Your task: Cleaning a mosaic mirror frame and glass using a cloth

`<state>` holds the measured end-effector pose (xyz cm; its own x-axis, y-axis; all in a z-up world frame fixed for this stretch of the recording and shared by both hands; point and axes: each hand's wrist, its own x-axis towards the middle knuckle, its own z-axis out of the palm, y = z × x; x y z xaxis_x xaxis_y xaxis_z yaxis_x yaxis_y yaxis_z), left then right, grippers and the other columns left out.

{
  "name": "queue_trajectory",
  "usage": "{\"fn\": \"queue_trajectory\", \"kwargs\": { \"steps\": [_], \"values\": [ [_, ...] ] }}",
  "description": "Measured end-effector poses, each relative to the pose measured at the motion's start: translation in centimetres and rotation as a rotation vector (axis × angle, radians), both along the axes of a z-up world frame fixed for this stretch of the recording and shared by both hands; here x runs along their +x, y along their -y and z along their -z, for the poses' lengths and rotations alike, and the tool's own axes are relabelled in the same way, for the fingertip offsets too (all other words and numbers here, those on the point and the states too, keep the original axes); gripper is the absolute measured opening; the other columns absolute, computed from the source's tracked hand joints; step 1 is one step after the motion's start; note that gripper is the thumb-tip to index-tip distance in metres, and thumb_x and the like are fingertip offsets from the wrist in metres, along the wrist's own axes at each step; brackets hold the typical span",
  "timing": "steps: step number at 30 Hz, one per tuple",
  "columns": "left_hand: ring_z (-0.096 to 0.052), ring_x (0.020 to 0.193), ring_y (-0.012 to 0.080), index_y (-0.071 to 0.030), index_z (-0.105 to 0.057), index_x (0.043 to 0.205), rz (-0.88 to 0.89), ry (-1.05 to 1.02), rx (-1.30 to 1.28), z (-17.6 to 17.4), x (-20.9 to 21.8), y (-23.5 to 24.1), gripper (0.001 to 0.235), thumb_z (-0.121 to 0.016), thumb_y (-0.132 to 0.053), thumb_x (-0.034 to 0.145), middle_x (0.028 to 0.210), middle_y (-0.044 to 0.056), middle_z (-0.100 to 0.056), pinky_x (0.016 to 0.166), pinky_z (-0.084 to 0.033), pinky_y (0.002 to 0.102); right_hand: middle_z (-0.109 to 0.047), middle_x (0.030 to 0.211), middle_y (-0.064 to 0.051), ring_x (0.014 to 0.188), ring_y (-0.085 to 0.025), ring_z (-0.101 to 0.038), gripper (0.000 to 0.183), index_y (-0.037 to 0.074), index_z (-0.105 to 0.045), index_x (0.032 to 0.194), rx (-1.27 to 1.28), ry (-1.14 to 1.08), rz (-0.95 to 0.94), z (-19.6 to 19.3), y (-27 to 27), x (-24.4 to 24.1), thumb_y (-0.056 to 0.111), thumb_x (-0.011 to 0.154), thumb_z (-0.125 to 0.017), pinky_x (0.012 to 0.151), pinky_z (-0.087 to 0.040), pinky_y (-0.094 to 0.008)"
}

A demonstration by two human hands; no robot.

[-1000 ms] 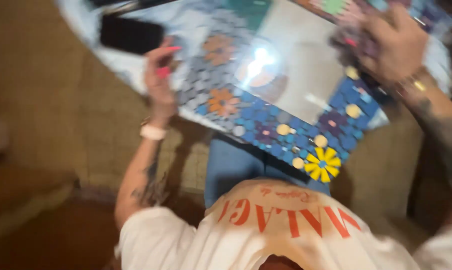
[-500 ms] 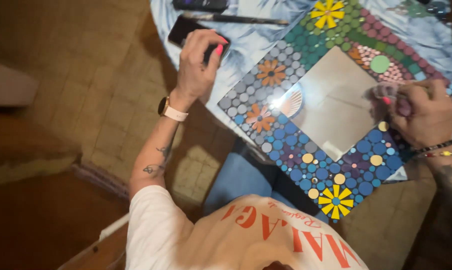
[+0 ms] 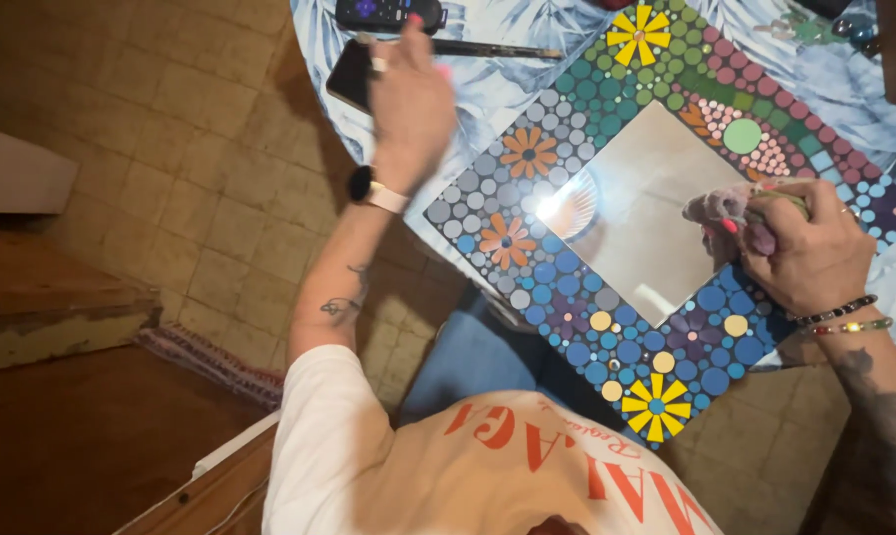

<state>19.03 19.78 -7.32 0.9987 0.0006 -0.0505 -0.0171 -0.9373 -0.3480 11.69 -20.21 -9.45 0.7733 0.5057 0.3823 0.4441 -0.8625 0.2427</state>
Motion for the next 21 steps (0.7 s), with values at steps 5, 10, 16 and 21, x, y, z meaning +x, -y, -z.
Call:
{"fn": "queue_trajectory", "kwargs": {
  "steps": [5,10,16,21],
  "values": [
    [-0.042,0.075,0.0334,-0.004,-0.030,0.089,0.034,0.490,-0.593,3.8,2.6,-9.5,0.037,-0.035,0.011,0.056,0.061,0.012,-0.047,0.052,-0.040,0.046,-0.056,0.108,0.001,0.076,-0.014,-0.058,0.030,0.022,-0.060,0.102,-0.030,-0.035,-0.010,0.3,0.5,0.1,0.032,0.074,-0.062,0.049,-0.041,-0.025],
    [-0.036,0.075,0.0331,-0.003,-0.028,0.094,0.158,0.383,-0.678,1.6,2.0,-9.8,0.047,-0.026,0.016,0.051,0.093,0.014,-0.058,0.058,-0.036,0.045,-0.059,0.110,0.002,0.080,-0.014,-0.059,0.028,0.023,-0.060,0.102,0.006,-0.021,-0.019,0.3,0.4,0.1,0.029,0.075,-0.064,0.052,-0.043,-0.026],
    [-0.043,0.080,0.0459,-0.002,-0.033,0.107,0.131,0.259,-0.552,2.4,3.2,-10.0,0.055,-0.036,0.011,0.054,0.074,0.028,-0.049,0.065,-0.037,0.049,-0.058,0.110,0.001,0.080,-0.015,-0.060,0.028,0.022,-0.060,0.103,0.012,-0.041,-0.022,0.2,0.3,0.1,0.027,0.076,-0.063,0.052,-0.042,-0.026],
    [-0.044,0.083,0.0470,-0.002,-0.033,0.117,0.166,0.170,-0.496,3.0,3.8,-10.1,0.065,-0.040,0.007,0.052,0.075,0.029,-0.056,0.071,-0.036,0.049,-0.060,0.111,0.002,0.074,-0.014,-0.058,0.034,0.022,-0.062,0.104,0.056,-0.058,-0.005,-0.2,0.0,0.0,0.023,0.070,-0.062,0.050,-0.039,-0.024]
  ]
}}
